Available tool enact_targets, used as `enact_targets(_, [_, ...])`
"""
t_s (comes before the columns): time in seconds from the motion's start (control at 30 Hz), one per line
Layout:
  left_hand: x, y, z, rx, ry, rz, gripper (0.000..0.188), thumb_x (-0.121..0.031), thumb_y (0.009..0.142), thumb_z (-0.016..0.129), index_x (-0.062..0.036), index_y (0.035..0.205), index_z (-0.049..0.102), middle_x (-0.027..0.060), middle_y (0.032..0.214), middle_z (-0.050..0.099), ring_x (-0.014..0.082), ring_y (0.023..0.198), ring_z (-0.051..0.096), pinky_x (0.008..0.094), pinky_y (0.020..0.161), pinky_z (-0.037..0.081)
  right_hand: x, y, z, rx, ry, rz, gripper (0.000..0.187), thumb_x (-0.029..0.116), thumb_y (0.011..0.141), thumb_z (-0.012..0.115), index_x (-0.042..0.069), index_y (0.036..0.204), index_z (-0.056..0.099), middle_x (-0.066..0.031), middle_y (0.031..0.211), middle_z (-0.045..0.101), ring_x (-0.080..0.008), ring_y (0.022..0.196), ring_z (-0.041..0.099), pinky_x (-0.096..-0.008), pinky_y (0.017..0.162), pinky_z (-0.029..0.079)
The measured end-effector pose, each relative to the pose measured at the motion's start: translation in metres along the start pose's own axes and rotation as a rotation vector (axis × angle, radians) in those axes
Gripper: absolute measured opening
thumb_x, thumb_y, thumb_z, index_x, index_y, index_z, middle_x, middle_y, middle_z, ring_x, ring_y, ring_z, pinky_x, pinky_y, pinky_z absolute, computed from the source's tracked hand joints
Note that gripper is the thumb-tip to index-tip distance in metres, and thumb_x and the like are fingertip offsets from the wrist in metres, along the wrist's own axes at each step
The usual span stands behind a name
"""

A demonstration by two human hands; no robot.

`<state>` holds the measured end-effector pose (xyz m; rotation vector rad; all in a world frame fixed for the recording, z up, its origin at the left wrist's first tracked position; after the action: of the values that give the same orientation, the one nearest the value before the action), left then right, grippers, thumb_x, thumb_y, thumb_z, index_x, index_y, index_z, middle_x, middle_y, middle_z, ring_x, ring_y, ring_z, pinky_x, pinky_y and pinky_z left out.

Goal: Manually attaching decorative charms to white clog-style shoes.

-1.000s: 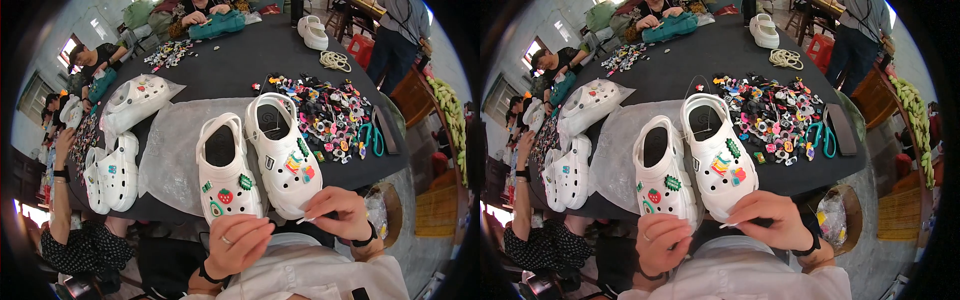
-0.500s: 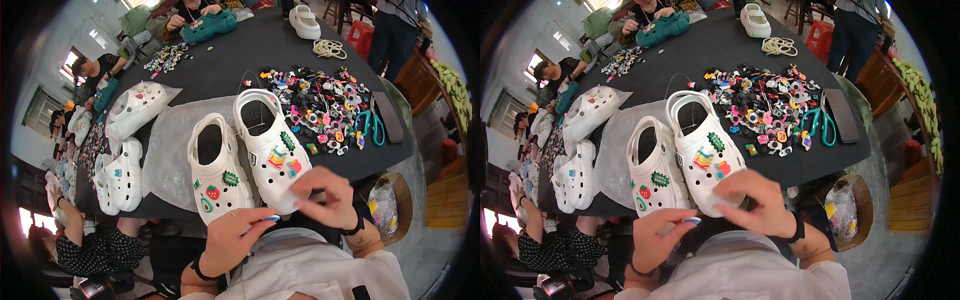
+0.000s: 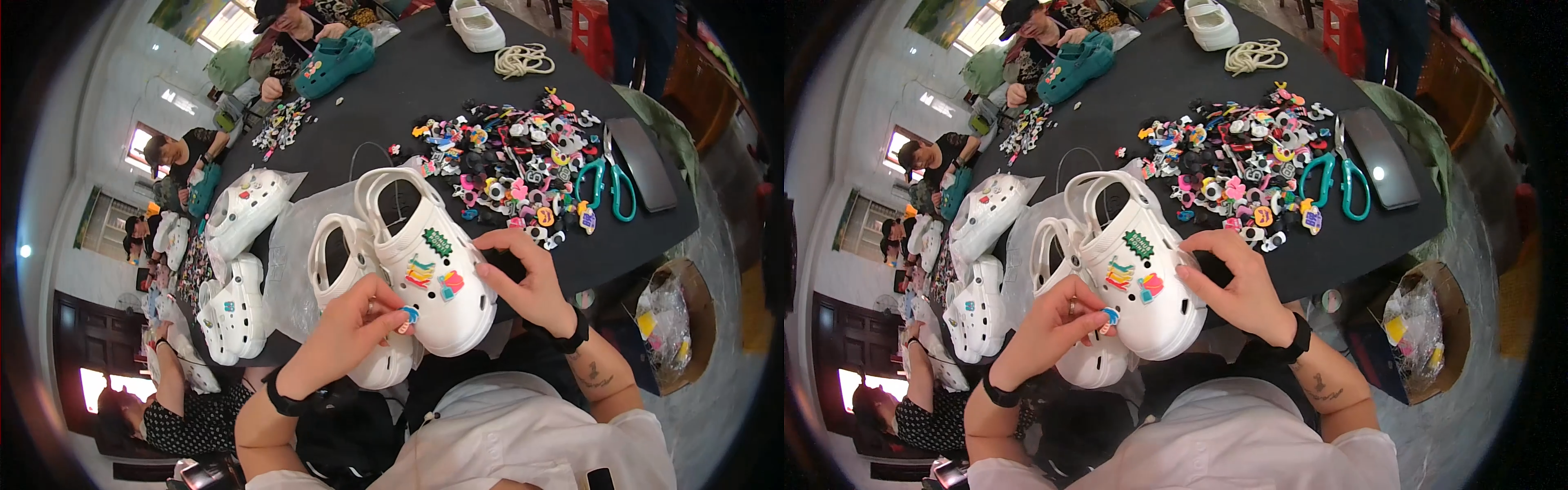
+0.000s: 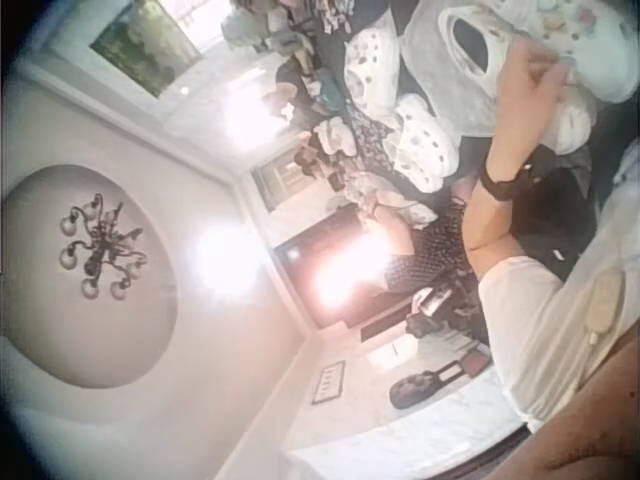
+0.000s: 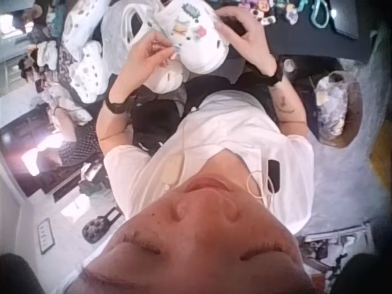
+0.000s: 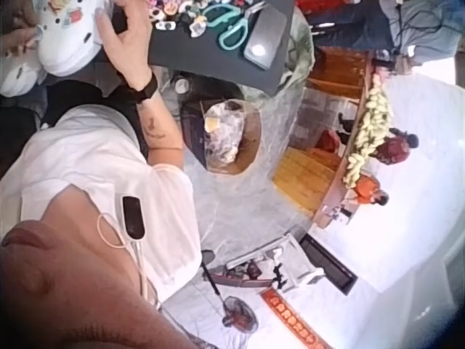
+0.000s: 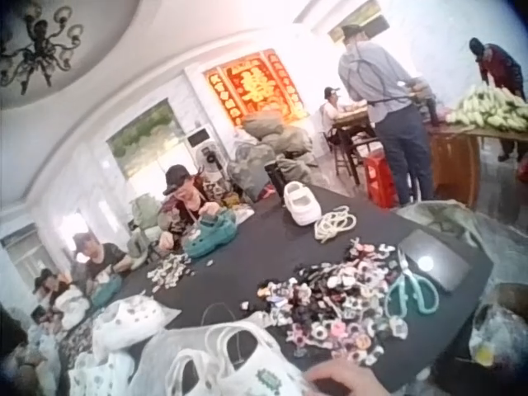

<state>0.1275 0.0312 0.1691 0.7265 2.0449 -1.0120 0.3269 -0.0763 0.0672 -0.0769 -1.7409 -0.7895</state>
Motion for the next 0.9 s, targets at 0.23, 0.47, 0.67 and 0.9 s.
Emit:
enact_targets(0.23, [0.006,0.008,0.002,0.02,-0.188,-0.137,0.013,-0.013,0.096,0.059,-0.0052,0.099,0.049,0.0109,0.091,0.07,0.0105,0.079,0.068,0.0223,0.056,0.046,0.001,-0.002,0.001,0.002,0.062,-0.04,0.025,0.01,0.082,0.072,0.002,0.104,0.064,-0.0138,0.109,0.064,-0.0271,0.1,0.062,-0.0356,0.088,0.049])
enact_targets(0.47, [0.013,0.01,0.008,0.12,-0.46,-0.23,0.017,-0.016,0.097,0.058,-0.0037,0.098,0.047,0.0139,0.088,0.07,0.0138,0.076,0.068,0.0209,0.056,0.044,0.0,-0.002,0.001,-0.007,0.034,-0.082,0.026,0.009,0.081,0.073,0.002,0.104,0.064,-0.0145,0.108,0.064,-0.0282,0.1,0.062,-0.0358,0.087,0.05])
enact_targets(0.67, [0.002,0.009,0.007,0.014,-0.303,-0.284,0.014,-0.013,0.096,0.058,-0.0034,0.099,0.047,0.0146,0.087,0.07,0.0155,0.074,0.068,0.0218,0.062,0.048,0.001,-0.001,0.001,-0.011,0.045,-0.082,0.025,0.01,0.081,0.073,0.002,0.104,0.064,-0.0146,0.108,0.063,-0.0286,0.1,0.062,-0.0363,0.086,0.05])
enact_targets(0.9, [0.005,0.012,-0.004,-0.007,-0.311,-0.234,0.01,-0.008,0.093,0.061,-0.0029,0.094,0.053,0.014,0.085,0.07,0.0185,0.072,0.069,0.0262,0.061,0.054,0.001,-0.002,0.0,-0.014,0.022,-0.1,0.026,0.01,0.081,0.073,0.002,0.104,0.064,-0.0142,0.109,0.063,-0.0287,0.1,0.061,-0.0364,0.086,0.05])
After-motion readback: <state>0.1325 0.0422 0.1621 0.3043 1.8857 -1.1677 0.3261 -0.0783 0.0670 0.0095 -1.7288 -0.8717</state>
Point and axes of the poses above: each hand's wrist, its own y-axis towards the middle knuckle, its own z-axis out of the palm, x = y × z, the point moved 4 cm from there along y, towards the middle knuckle
